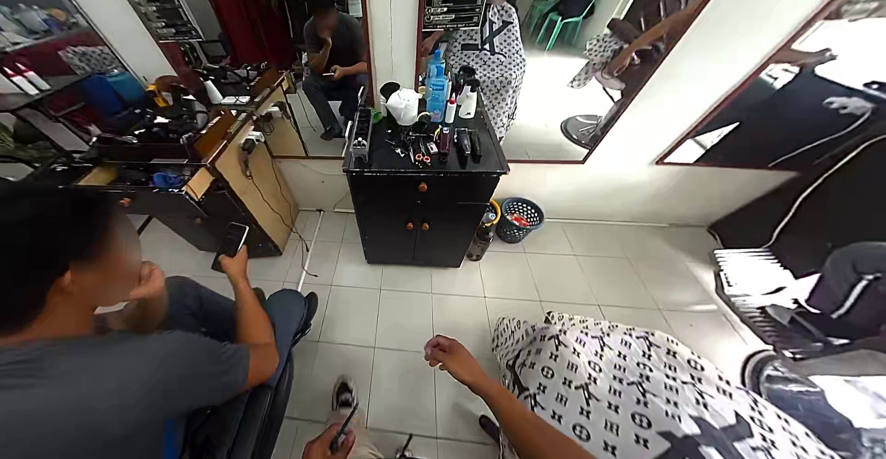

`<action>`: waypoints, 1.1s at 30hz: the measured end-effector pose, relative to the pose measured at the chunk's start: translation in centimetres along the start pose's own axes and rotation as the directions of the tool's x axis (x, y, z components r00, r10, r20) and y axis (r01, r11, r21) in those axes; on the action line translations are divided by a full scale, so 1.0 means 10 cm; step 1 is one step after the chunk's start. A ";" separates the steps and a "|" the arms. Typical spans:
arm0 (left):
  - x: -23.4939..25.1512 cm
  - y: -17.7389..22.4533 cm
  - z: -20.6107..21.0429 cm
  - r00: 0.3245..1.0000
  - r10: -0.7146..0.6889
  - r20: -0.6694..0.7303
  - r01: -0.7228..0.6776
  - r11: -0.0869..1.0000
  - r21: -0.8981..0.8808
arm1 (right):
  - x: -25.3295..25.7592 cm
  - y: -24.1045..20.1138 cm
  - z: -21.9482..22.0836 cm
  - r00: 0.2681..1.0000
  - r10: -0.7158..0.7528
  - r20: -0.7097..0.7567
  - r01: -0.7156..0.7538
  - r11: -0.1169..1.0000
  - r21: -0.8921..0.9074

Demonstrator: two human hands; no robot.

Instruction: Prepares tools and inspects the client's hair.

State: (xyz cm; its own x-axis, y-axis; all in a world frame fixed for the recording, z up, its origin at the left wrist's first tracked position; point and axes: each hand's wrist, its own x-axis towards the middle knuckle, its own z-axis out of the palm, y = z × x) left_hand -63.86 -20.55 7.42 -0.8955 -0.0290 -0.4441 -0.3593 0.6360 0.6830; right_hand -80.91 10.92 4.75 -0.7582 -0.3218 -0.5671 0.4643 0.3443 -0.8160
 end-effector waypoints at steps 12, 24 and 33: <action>4.10 2.11 -1.66 0.964 0.265 0.024 -0.261 0.959 -0.111 | 0.91 -0.48 -1.32 0.784 0.304 -0.541 -0.028 0.888 0.458; 6.51 3.54 -3.02 0.845 0.519 -0.128 -0.393 0.767 0.507 | 2.59 -2.94 -3.60 0.747 -0.225 -0.626 0.009 0.945 -0.328; 6.64 3.64 -3.14 0.861 0.505 0.061 -0.446 0.691 0.569 | 3.44 -3.56 -3.92 0.762 -0.247 -0.599 -0.346 0.626 -0.699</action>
State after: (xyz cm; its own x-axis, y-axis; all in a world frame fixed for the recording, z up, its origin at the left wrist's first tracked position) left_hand -144.65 -23.58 21.00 -0.9363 0.3436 -0.0731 0.3006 0.8913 0.3394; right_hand -141.45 22.22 18.66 -0.9664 0.1979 -0.1642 0.2333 0.9431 -0.2367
